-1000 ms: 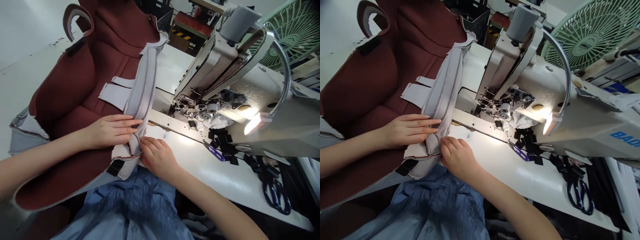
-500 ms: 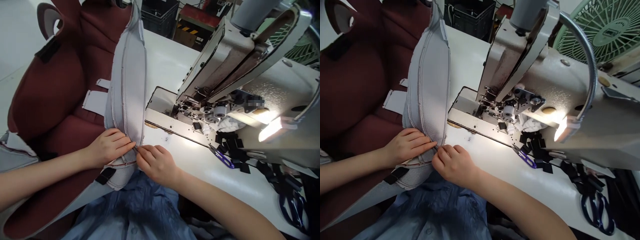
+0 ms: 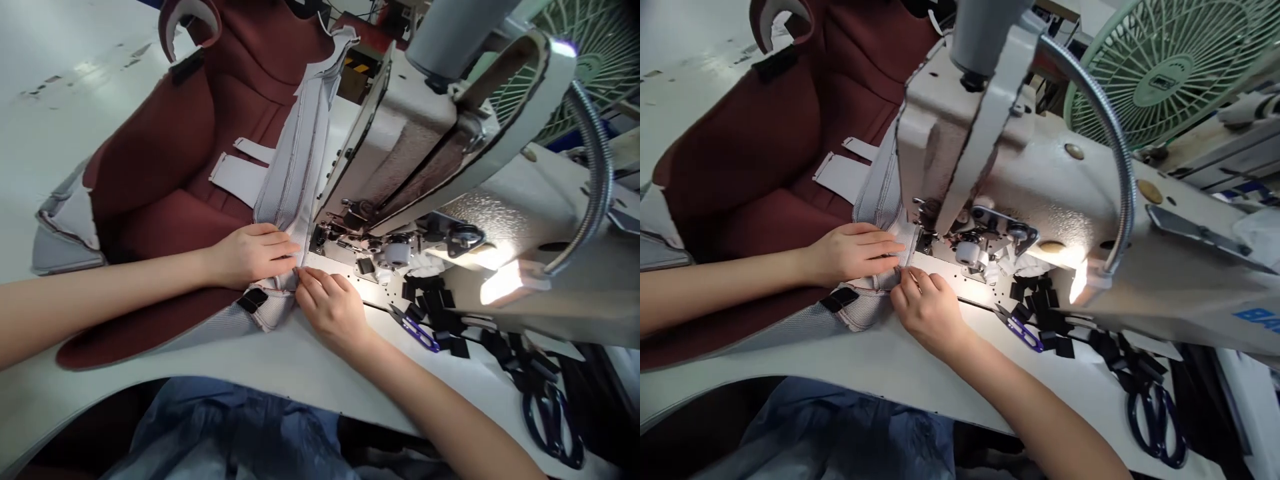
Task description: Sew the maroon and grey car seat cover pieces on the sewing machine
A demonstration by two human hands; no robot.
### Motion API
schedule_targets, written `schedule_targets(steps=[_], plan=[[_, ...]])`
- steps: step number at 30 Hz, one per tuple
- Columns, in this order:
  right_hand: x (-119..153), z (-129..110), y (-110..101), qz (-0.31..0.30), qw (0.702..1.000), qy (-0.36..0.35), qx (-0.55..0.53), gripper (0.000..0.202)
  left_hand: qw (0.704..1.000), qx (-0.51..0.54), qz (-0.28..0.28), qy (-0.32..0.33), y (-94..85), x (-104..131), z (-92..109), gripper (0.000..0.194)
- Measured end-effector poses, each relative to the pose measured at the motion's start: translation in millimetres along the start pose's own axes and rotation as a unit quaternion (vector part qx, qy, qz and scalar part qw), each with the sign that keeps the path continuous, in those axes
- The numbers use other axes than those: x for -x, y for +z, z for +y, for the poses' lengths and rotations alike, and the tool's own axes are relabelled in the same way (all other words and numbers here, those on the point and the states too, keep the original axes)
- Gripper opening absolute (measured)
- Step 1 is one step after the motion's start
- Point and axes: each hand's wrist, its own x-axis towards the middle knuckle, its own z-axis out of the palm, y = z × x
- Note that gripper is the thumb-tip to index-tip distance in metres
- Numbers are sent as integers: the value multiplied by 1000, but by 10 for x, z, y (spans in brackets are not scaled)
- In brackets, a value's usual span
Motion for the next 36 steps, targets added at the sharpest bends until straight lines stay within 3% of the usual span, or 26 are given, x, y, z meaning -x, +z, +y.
schedule_targets(steps=[5, 13, 18, 24, 36], plan=[[74, 178, -5, -8, 999, 41, -16, 26, 999, 40, 23, -14, 152, -193, -82, 24], [85, 177, -83, -29, 998, 47, -43, 25, 992, 123, -19, -34, 183, -220, -87, 28], [71, 173, -29, -50, 996, 68, -30, 22, 991, 135, -8, -2, 214, -272, -206, 33], [54, 169, -47, -34, 998, 50, -1, 26, 984, 149, -86, -49, 102, -315, -170, 35], [9, 213, -99, -64, 996, 59, -20, 29, 992, 124, -4, -1, 213, -328, -223, 26]])
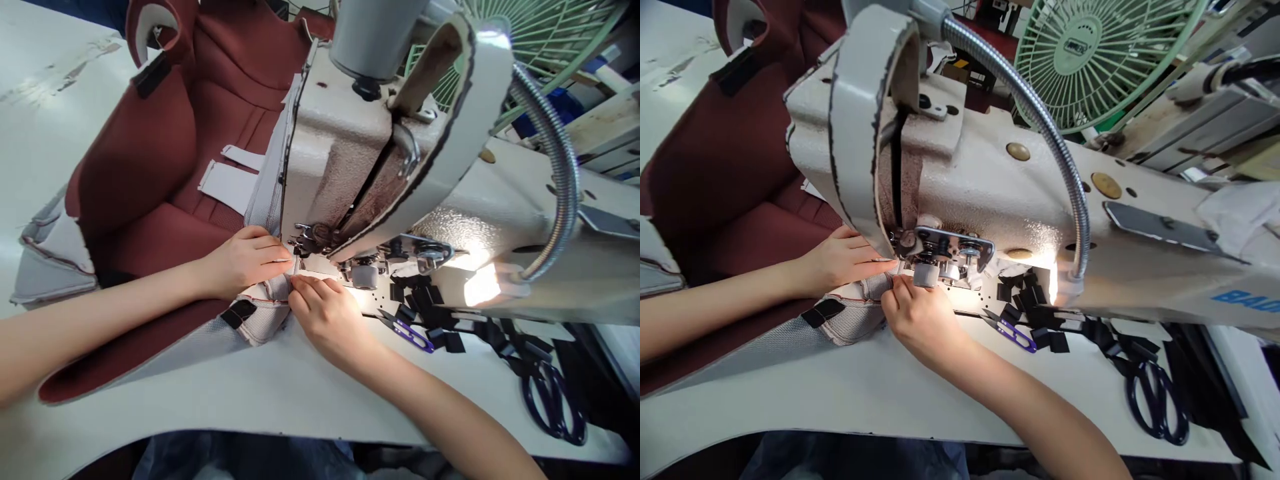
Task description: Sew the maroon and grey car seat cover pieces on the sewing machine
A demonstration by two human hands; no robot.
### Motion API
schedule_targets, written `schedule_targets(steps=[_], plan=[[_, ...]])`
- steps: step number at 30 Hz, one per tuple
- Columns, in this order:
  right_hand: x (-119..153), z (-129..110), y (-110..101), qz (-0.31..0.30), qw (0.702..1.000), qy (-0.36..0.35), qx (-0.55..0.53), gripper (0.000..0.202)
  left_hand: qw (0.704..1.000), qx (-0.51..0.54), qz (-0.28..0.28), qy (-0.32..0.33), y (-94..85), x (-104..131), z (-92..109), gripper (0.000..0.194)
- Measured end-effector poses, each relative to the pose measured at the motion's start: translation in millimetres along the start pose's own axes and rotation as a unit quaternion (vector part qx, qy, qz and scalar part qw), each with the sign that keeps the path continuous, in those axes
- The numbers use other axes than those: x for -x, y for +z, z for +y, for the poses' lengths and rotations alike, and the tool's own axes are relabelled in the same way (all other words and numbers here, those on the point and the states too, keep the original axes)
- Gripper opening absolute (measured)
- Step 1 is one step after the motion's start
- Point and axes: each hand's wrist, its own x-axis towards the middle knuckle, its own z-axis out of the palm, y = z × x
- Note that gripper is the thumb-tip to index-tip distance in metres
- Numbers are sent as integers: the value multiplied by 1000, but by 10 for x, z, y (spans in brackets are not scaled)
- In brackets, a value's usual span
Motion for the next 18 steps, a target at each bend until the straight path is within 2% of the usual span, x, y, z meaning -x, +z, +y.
schedule_targets(steps=[6, 13, 18], plan=[[8, 19, 13, -14, 999, 22, -18, 29, 1000, -4, 2, -4, -17, -36, 8, 25], [4, -55, -57, 3, 1000, 8, -2, 28, 999, 28, 17, 2, 12, 12, 67, 22], [-4, -48, -58, -13, 1000, 14, -9, 27, 999, 35, 22, 10, 13, -1, 63, 22]])
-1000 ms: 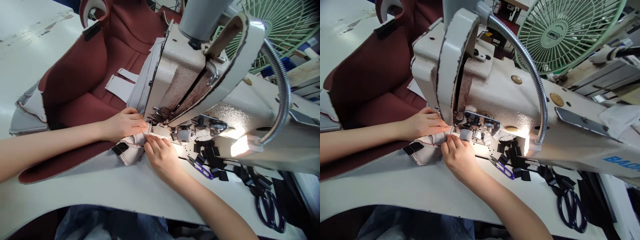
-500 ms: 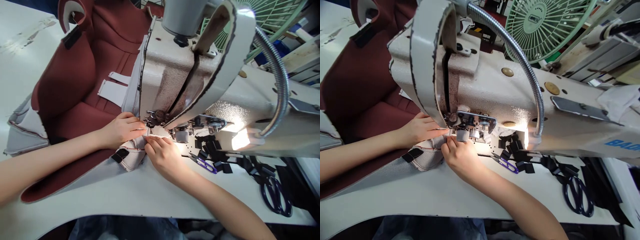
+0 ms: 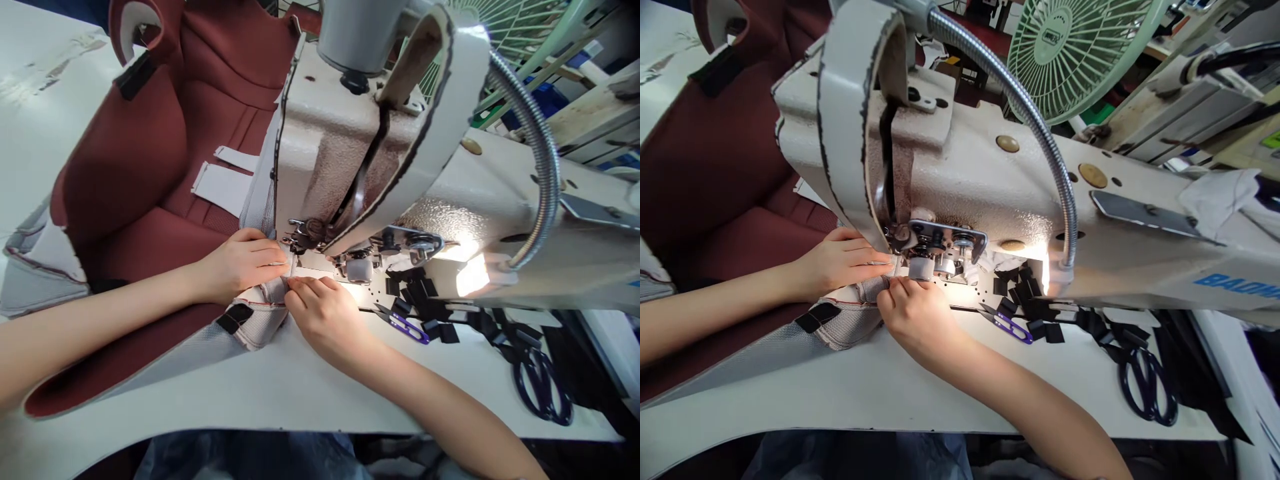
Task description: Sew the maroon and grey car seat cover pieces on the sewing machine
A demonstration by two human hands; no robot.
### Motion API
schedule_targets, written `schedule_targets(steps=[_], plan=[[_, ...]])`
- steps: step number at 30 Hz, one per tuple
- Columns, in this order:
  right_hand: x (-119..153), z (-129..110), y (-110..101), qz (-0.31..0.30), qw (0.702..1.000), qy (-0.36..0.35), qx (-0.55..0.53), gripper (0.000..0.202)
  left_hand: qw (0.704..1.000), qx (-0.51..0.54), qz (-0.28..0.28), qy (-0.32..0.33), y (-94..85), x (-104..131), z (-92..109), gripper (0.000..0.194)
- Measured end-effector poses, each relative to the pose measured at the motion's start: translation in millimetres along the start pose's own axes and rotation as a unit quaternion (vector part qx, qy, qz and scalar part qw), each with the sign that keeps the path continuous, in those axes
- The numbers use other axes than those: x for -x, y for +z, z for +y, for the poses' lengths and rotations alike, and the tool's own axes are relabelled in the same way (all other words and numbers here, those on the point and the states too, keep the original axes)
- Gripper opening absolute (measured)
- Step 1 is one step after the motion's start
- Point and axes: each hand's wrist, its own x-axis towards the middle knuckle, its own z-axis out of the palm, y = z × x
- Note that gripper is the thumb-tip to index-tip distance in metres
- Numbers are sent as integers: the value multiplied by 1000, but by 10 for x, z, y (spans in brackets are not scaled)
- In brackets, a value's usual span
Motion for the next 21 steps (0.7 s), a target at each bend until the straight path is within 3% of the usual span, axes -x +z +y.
schedule_targets(steps=[7, 14, 18, 21], plan=[[29, 74, 77, -35, 999, 26, -23, 24, 1000, -20, -4, -9, -3, -28, -74, 31], [11, 107, 164, -28, 999, 42, -1, 21, 998, -43, -5, 38, 21, -53, -251, 34], [-12, 97, 130, -43, 998, 49, 19, 19, 993, -28, -115, 18, -186, -81, -211, 28], [-90, 103, 78, -31, 999, 24, 26, 21, 988, -64, -135, 27, -451, -112, -34, 30]])
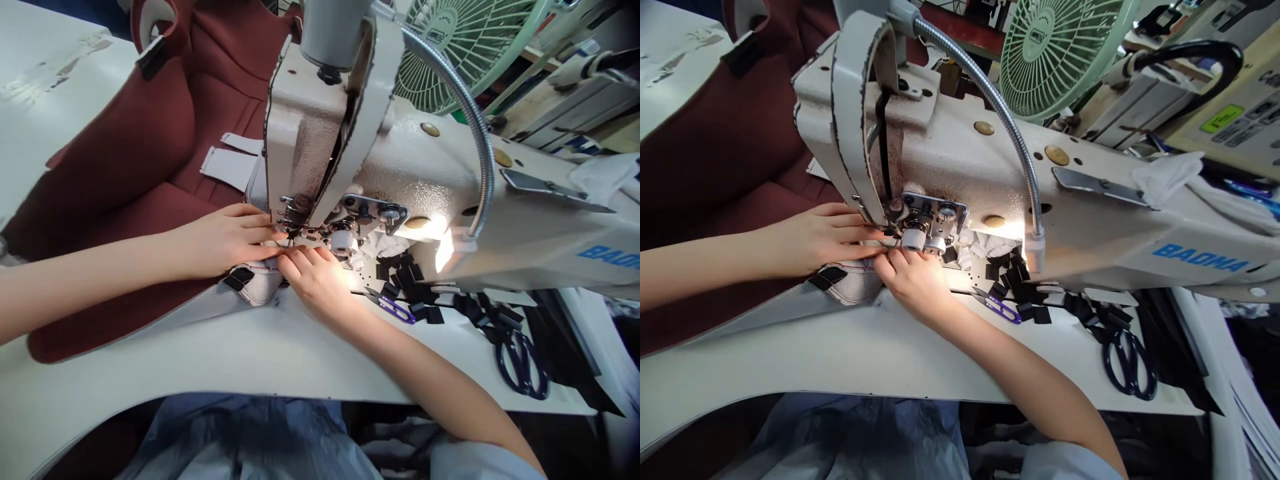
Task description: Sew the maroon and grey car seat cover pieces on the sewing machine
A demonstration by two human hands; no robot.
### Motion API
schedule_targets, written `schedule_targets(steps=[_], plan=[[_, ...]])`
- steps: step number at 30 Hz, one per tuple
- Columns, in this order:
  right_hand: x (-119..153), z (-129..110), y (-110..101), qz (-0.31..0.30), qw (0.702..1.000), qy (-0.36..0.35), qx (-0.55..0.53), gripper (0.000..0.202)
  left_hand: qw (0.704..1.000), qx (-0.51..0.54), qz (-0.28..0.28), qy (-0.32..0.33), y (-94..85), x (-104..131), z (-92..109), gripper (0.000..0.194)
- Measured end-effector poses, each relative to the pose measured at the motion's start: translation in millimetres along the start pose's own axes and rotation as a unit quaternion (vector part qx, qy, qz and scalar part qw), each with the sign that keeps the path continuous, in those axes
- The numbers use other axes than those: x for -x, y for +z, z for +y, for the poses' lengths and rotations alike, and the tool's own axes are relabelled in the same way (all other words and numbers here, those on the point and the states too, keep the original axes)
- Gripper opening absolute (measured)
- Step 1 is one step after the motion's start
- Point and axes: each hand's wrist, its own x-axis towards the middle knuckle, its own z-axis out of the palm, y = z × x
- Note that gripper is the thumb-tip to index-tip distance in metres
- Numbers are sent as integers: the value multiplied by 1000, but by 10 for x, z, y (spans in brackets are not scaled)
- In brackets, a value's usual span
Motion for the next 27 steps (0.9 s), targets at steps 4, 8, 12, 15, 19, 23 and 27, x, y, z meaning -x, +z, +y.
schedule_targets(steps=[4, 8, 12, 15, 19, 23, 27], plan=[[-142, 28, -17, 36, 999, -41, -5, 25, 997, -72, -39, -4, -273, -40, 349, 36], [-138, 5, 65, 37, 998, -39, -15, 27, 988, -96, -79, -94, -244, -126, 694, 34], [6, -51, 132, 30, 998, -53, -19, 33, 974, 5, -75, -212, -203, -20, 839, 32], [79, -53, 129, 23, 997, -74, -20, 33, 954, 114, -91, -261, -256, 105, 927, 44], [93, -8, 114, 20, 996, -78, -25, 31, 950, 50, -56, -304, -167, 90, 1112, 64], [115, 6, 101, 19, 997, -70, -27, 31, 950, -28, -31, -309, 85, -33, 1152, 61], [199, -2, 80, 27, 996, -75, -31, 28, 962, -75, 21, -262, 237, -84, 1045, 33]])
